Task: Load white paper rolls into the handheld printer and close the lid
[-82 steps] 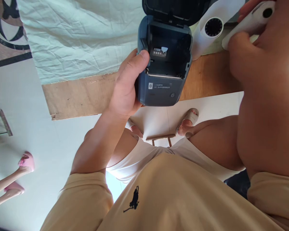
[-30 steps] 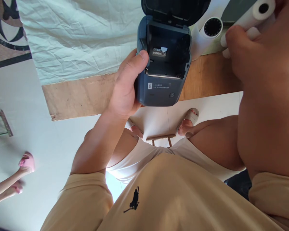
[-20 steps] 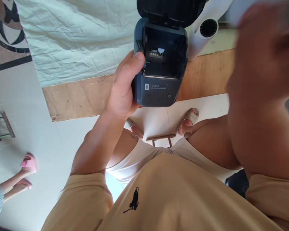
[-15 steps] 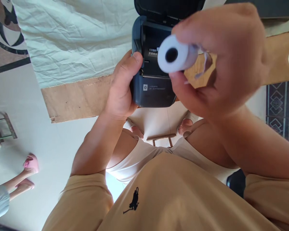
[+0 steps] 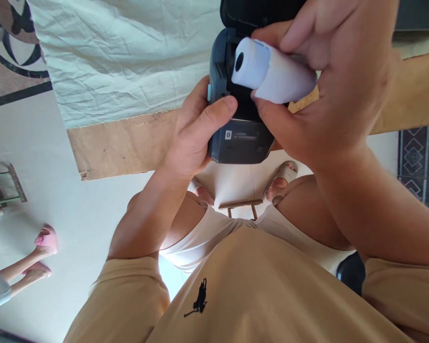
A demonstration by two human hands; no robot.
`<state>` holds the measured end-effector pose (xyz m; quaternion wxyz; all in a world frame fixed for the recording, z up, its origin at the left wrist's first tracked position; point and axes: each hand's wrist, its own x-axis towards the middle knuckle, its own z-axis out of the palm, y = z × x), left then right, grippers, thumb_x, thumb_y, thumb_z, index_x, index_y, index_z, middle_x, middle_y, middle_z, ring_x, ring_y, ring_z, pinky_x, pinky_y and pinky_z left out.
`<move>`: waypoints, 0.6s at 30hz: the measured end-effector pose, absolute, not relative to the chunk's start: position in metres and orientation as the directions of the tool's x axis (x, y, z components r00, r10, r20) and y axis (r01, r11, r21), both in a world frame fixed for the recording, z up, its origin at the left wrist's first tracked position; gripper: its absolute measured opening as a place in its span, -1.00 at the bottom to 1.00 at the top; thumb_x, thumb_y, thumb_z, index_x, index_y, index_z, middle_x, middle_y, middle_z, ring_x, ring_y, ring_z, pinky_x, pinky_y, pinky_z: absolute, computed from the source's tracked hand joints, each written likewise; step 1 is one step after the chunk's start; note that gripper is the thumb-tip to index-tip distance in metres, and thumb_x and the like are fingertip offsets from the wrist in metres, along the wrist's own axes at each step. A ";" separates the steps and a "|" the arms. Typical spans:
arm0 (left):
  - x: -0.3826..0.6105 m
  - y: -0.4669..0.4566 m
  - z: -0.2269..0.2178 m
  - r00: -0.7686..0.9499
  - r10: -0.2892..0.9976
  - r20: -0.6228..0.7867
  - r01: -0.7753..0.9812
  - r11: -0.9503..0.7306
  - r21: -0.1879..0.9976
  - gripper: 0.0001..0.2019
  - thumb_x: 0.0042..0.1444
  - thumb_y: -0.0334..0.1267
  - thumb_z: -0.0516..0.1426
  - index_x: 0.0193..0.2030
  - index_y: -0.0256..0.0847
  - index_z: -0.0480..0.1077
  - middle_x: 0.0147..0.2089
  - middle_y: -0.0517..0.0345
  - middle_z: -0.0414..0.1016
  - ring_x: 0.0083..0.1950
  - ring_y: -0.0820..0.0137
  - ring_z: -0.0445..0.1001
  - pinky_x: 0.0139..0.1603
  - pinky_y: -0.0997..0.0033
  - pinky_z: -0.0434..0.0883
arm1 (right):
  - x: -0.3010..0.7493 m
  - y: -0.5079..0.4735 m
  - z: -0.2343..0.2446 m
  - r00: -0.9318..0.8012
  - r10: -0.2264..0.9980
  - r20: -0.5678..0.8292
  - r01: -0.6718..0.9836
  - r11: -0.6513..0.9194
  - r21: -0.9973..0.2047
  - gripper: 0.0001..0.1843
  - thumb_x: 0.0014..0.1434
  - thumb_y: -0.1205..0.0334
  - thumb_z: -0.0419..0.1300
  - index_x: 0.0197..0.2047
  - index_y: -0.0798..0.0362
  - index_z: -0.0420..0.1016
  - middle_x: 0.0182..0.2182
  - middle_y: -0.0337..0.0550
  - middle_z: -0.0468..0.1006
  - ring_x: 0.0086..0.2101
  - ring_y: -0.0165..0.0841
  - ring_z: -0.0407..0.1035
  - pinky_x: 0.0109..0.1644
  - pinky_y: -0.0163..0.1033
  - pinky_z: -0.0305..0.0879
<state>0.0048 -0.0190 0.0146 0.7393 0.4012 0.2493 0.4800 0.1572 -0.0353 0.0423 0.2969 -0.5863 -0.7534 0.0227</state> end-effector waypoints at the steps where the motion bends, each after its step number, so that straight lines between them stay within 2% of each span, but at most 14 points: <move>1: 0.005 -0.019 0.015 0.418 0.908 0.016 -0.505 0.217 0.836 -0.90 0.00 -0.28 0.06 -0.35 -0.26 0.24 -0.46 0.16 0.20 -0.47 0.55 0.25 -0.49 0.54 0.19 | 0.155 -0.036 0.044 -0.149 0.888 0.435 0.891 0.312 -0.330 -0.62 -0.01 0.20 -0.03 -0.07 -0.17 0.19 -0.08 -0.53 0.29 -0.10 -0.54 0.27 -0.03 -0.29 0.23; 3: 0.005 -0.019 0.015 0.421 0.907 0.020 -0.499 0.213 0.840 -0.90 0.00 -0.27 0.07 -0.36 -0.24 0.24 -0.47 0.17 0.18 -0.48 0.55 0.23 -0.50 0.53 0.17 | 0.152 -0.038 0.048 -0.183 0.870 0.458 0.909 0.327 -0.259 -0.69 -0.07 0.22 0.01 -0.17 -0.07 0.24 -0.12 -0.54 0.32 -0.15 -0.58 0.30 -0.09 -0.36 0.25; 4: 0.005 -0.019 0.015 0.424 0.905 0.021 -0.496 0.213 0.842 -0.89 -0.01 -0.26 0.07 -0.37 -0.23 0.24 -0.47 0.17 0.19 -0.48 0.55 0.23 -0.50 0.53 0.17 | 0.151 -0.038 0.049 -0.193 0.862 0.468 0.902 0.343 -0.260 -0.71 -0.09 0.24 0.03 -0.22 -0.04 0.25 -0.13 -0.55 0.32 -0.16 -0.59 0.30 -0.09 -0.38 0.25; 8: 0.004 -0.019 0.016 0.426 0.905 0.006 -0.482 0.222 0.847 -0.91 0.00 -0.25 0.06 -0.37 -0.22 0.25 -0.45 0.16 0.22 -0.45 0.52 0.24 -0.46 0.50 0.19 | 0.155 -0.035 0.048 -0.230 0.815 0.531 0.877 0.410 -0.250 -0.78 -0.10 0.28 0.02 -0.32 -0.08 0.36 -0.17 -0.57 0.34 -0.16 -0.62 0.29 -0.05 -0.41 0.22; 14: 0.004 -0.020 0.017 0.420 0.907 -0.005 -0.469 0.222 0.855 -0.91 0.01 -0.27 0.04 -0.35 -0.24 0.25 -0.41 0.15 0.25 -0.41 0.53 0.29 -0.42 0.52 0.23 | 0.158 -0.037 0.047 -0.258 0.818 0.514 0.897 0.401 -0.187 -0.75 -0.04 0.20 -0.02 -0.26 -0.20 0.35 -0.30 -0.49 0.37 -0.24 -0.62 0.24 -0.10 -0.39 0.13; 16: 0.005 -0.021 0.017 0.411 0.911 -0.013 -0.469 0.224 0.854 -0.91 0.02 -0.26 0.03 -0.35 -0.23 0.25 -0.40 0.16 0.27 -0.41 0.52 0.30 -0.42 0.52 0.24 | 0.157 -0.040 0.048 -0.231 0.832 0.505 0.903 0.376 -0.207 -0.70 -0.05 0.16 -0.01 -0.19 -0.15 0.30 -0.32 -0.43 0.37 -0.23 -0.62 0.23 -0.11 -0.39 0.13; 18: 0.006 -0.020 0.017 0.404 0.915 -0.013 -0.474 0.221 0.852 -0.90 0.01 -0.25 0.04 -0.35 -0.22 0.26 -0.41 0.15 0.27 -0.43 0.51 0.31 -0.44 0.51 0.24 | 0.156 -0.042 0.048 -0.205 0.840 0.503 0.906 0.357 -0.227 -0.71 -0.05 0.11 -0.01 -0.21 -0.04 0.28 -0.35 -0.36 0.36 -0.24 -0.61 0.22 -0.14 -0.40 0.12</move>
